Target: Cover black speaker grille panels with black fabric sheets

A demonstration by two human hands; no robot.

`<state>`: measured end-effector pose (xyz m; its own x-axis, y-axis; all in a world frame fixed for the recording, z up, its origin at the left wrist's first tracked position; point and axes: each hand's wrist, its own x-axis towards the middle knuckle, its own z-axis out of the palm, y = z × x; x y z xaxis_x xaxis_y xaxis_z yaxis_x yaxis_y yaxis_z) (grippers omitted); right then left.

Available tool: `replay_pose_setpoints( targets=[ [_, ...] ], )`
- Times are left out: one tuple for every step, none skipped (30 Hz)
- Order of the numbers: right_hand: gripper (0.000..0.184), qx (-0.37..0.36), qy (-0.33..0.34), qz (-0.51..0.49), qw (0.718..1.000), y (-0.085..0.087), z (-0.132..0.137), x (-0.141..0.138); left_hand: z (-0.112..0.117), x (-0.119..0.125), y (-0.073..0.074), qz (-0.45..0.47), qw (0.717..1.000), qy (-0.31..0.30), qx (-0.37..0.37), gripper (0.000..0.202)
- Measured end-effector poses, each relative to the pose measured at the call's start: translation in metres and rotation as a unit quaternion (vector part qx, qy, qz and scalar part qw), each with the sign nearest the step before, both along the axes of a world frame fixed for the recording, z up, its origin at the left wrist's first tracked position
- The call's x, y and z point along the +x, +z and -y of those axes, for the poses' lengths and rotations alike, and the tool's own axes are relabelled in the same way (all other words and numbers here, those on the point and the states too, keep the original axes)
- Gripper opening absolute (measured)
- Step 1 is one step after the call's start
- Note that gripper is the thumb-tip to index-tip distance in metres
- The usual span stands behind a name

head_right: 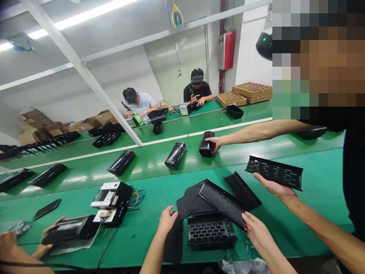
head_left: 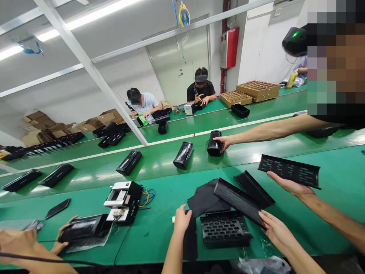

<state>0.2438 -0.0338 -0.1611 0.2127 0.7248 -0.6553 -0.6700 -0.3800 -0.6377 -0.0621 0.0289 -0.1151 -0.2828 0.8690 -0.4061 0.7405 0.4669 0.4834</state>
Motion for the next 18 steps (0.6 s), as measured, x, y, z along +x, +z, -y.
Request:
replay_pose_setpoints(
  targets=[
    [0.034,-0.003,-0.025,0.002,1.0,-0.011,0.001,0.005,-0.003,-0.001,-0.009,-0.022,1.0,0.009,-0.006,0.044],
    [0.033,-0.004,-0.045,0.005,0.999,-0.021,0.0,0.01,-0.005,0.0,-0.017,-0.044,0.999,0.019,-0.012,0.044],
    [0.03,-0.006,-0.067,0.007,0.998,-0.03,-0.001,0.015,-0.006,0.001,-0.023,-0.064,0.997,0.029,-0.017,0.043],
    [0.027,-0.007,-0.089,0.007,0.996,-0.038,-0.002,0.02,-0.007,0.002,-0.028,-0.082,0.996,0.036,-0.018,0.043],
    [0.024,-0.009,-0.108,0.007,0.994,-0.045,-0.004,0.025,-0.008,0.004,-0.032,-0.097,0.994,0.04,-0.018,0.041],
    [0.021,-0.012,-0.125,0.008,0.992,-0.051,-0.007,0.031,-0.009,0.007,-0.035,-0.109,0.993,0.04,-0.016,0.038],
    [0.019,-0.015,-0.14,0.008,0.99,-0.056,-0.011,0.036,-0.01,0.009,-0.038,-0.118,0.992,0.039,-0.013,0.035],
    [0.017,-0.018,-0.153,0.01,0.988,-0.06,-0.015,0.043,-0.011,0.012,-0.04,-0.123,0.992,0.036,-0.01,0.032],
    [0.014,-0.023,-0.165,0.012,0.986,-0.063,-0.019,0.049,-0.012,0.014,-0.042,-0.125,0.992,0.034,-0.007,0.029],
    [0.011,-0.028,-0.175,0.017,0.984,-0.066,-0.024,0.056,-0.013,0.016,-0.043,-0.123,0.992,0.032,-0.003,0.025],
    [0.009,-0.033,-0.186,0.023,0.982,-0.068,-0.028,0.063,-0.014,0.017,-0.043,-0.118,0.992,0.032,0.001,0.022],
    [0.007,-0.038,-0.195,0.031,0.979,-0.07,-0.033,0.071,-0.015,0.018,-0.044,-0.109,0.993,0.032,0.006,0.018],
    [0.005,-0.042,-0.203,0.038,0.978,-0.072,-0.038,0.078,-0.016,0.019,-0.044,-0.097,0.995,0.034,0.013,0.014],
    [0.006,-0.044,-0.208,0.046,0.976,-0.073,-0.042,0.085,-0.017,0.02,-0.045,-0.081,0.996,0.037,0.022,0.011],
    [0.007,-0.045,-0.212,0.054,0.975,-0.074,-0.045,0.091,-0.018,0.02,-0.045,-0.062,0.997,0.042,0.032,0.011],
    [0.008,-0.047,-0.215,0.061,0.974,-0.076,-0.047,0.096,-0.019,0.02,-0.045,-0.037,0.997,0.047,0.043,0.013],
    [0.01,-0.049,-0.215,0.068,0.973,-0.078,-0.049,0.101,-0.019,0.02,-0.046,-0.008,0.997,0.054,0.055,0.014],
    [0.011,-0.051,-0.215,0.074,0.972,-0.08,-0.05,0.105,-0.02,0.021,-0.047,0.026,0.996,0.062,0.065,0.015]
  ],
)
